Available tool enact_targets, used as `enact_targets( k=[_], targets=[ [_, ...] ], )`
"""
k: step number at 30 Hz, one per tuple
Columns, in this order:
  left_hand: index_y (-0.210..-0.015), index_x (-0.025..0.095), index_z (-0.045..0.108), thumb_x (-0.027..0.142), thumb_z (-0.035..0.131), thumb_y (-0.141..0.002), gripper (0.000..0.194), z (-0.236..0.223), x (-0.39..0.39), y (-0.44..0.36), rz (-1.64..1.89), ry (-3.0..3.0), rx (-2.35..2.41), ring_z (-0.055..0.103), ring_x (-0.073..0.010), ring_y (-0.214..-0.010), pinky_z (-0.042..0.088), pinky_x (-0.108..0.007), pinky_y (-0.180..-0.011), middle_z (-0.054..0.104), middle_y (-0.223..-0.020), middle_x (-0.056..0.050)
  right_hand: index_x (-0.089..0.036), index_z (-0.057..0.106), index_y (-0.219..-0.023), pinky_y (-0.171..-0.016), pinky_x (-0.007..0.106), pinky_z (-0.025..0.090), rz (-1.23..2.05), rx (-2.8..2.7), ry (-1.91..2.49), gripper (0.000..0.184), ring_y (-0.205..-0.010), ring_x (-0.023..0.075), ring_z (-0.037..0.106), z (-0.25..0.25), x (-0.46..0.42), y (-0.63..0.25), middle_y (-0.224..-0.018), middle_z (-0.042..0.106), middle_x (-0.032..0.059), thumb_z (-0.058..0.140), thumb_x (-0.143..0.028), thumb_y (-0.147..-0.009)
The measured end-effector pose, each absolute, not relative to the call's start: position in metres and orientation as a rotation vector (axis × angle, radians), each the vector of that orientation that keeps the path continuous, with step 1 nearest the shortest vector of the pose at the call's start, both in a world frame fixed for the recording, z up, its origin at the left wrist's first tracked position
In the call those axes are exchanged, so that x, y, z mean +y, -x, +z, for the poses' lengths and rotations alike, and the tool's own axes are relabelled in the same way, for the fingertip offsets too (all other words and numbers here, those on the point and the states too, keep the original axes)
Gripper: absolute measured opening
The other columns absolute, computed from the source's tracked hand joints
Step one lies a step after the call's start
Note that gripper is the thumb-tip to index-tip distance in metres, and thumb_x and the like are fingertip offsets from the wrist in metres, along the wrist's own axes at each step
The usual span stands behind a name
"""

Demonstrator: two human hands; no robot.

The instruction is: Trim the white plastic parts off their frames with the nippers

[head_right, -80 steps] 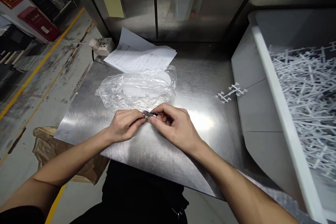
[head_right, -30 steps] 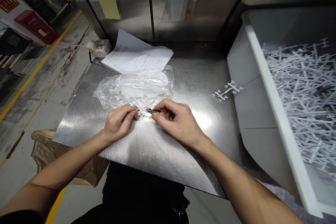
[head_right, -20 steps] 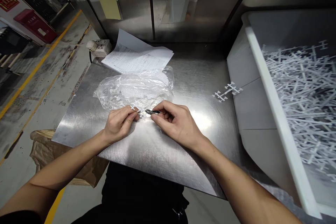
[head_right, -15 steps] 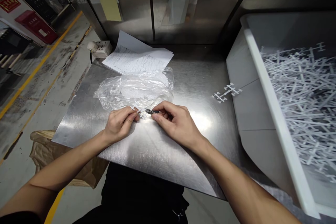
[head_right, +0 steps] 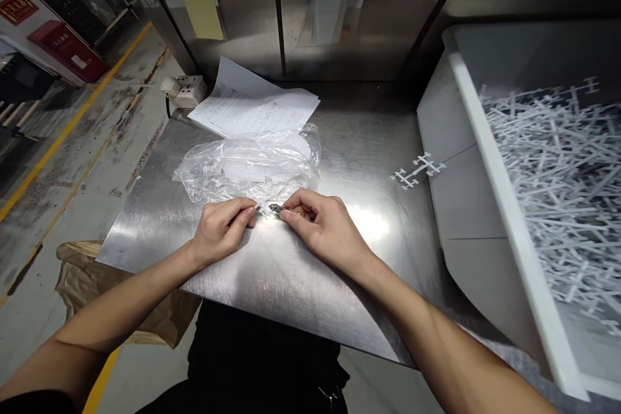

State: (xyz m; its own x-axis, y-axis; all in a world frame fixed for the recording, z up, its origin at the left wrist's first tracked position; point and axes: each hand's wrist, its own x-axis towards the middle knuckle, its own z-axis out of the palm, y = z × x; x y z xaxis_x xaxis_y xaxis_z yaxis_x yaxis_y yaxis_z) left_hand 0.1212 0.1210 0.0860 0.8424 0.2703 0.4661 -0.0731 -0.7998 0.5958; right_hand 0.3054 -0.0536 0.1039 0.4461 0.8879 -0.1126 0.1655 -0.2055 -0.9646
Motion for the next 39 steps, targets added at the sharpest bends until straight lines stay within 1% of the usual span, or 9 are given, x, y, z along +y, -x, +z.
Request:
enact_targets(
  k=[4,11,16,24,27,32,39],
  targets=[
    [-0.103,0.018,0.071,0.014,0.056,-0.110,0.017,0.085,0.121,-0.121,0.759,-2.382,0.155,0.072,-0.0120,-0.067,0.053,-0.024,-0.064,0.072,-0.077,0.001,-0.021,0.077,-0.098,-0.062,0.033,0.042,0.874,-0.920,1.618,0.025,-0.066,0.0173,0.056,0.111,-0.054,-0.305,-0.073,0.065,0.0001,0.077,-0.047,-0.098],
    [-0.104,0.017,0.071,0.015,0.056,-0.110,0.017,0.085,0.121,-0.121,0.771,-2.388,0.161,0.071,-0.0124,-0.067,0.053,-0.024,-0.064,0.073,-0.077,0.001,-0.021,0.079,-0.102,-0.064,0.033,0.046,0.850,-1.024,1.570,0.019,-0.069,0.0169,0.059,0.117,-0.057,-0.303,-0.082,0.074,0.0018,0.079,-0.040,-0.098],
    [-0.104,0.018,0.071,0.016,0.055,-0.111,0.017,0.085,0.122,-0.122,0.772,-2.392,0.156,0.071,-0.0131,-0.066,0.054,-0.025,-0.064,0.072,-0.076,0.001,-0.022,0.080,-0.102,-0.062,0.033,0.045,0.843,-1.027,1.602,0.019,-0.067,0.0177,0.059,0.117,-0.057,-0.301,-0.077,0.072,0.0016,0.079,-0.041,-0.098],
    [-0.105,0.018,0.071,0.016,0.055,-0.110,0.017,0.085,0.122,-0.121,0.802,-2.474,0.139,0.069,-0.0133,-0.064,0.051,-0.026,-0.062,0.075,-0.078,-0.001,-0.022,0.080,-0.102,-0.063,0.033,0.047,0.824,-1.026,1.644,0.019,-0.068,0.0185,0.061,0.116,-0.058,-0.298,-0.078,0.073,0.0022,0.079,-0.041,-0.099],
    [-0.104,0.017,0.072,0.016,0.057,-0.110,0.016,0.087,0.121,-0.121,0.811,-2.488,0.155,0.068,-0.0128,-0.062,0.049,-0.026,-0.060,0.076,-0.078,-0.001,-0.022,0.079,-0.101,-0.061,0.033,0.047,0.877,-0.986,1.629,0.023,-0.068,0.0189,0.062,0.113,-0.056,-0.297,-0.078,0.071,0.0021,0.078,-0.045,-0.100],
    [-0.102,0.016,0.072,0.015,0.057,-0.109,0.016,0.087,0.121,-0.122,0.854,-2.518,0.154,0.067,-0.0122,-0.061,0.047,-0.026,-0.059,0.076,-0.080,-0.001,-0.021,0.075,-0.099,-0.058,0.032,0.046,0.954,-0.914,1.575,0.026,-0.062,0.0170,0.060,0.109,-0.055,-0.293,-0.073,0.067,0.0002,0.076,-0.047,-0.100],
    [-0.101,0.018,0.073,0.019,0.057,-0.110,0.018,0.085,0.121,-0.121,0.791,-2.498,0.198,0.069,-0.0128,-0.063,0.048,-0.026,-0.060,0.077,-0.081,-0.001,-0.021,0.073,-0.093,-0.054,0.030,0.042,0.956,-0.880,1.579,0.031,-0.059,0.0159,0.056,0.109,-0.053,-0.291,-0.067,0.063,-0.0011,0.078,-0.051,-0.098]
  ],
)
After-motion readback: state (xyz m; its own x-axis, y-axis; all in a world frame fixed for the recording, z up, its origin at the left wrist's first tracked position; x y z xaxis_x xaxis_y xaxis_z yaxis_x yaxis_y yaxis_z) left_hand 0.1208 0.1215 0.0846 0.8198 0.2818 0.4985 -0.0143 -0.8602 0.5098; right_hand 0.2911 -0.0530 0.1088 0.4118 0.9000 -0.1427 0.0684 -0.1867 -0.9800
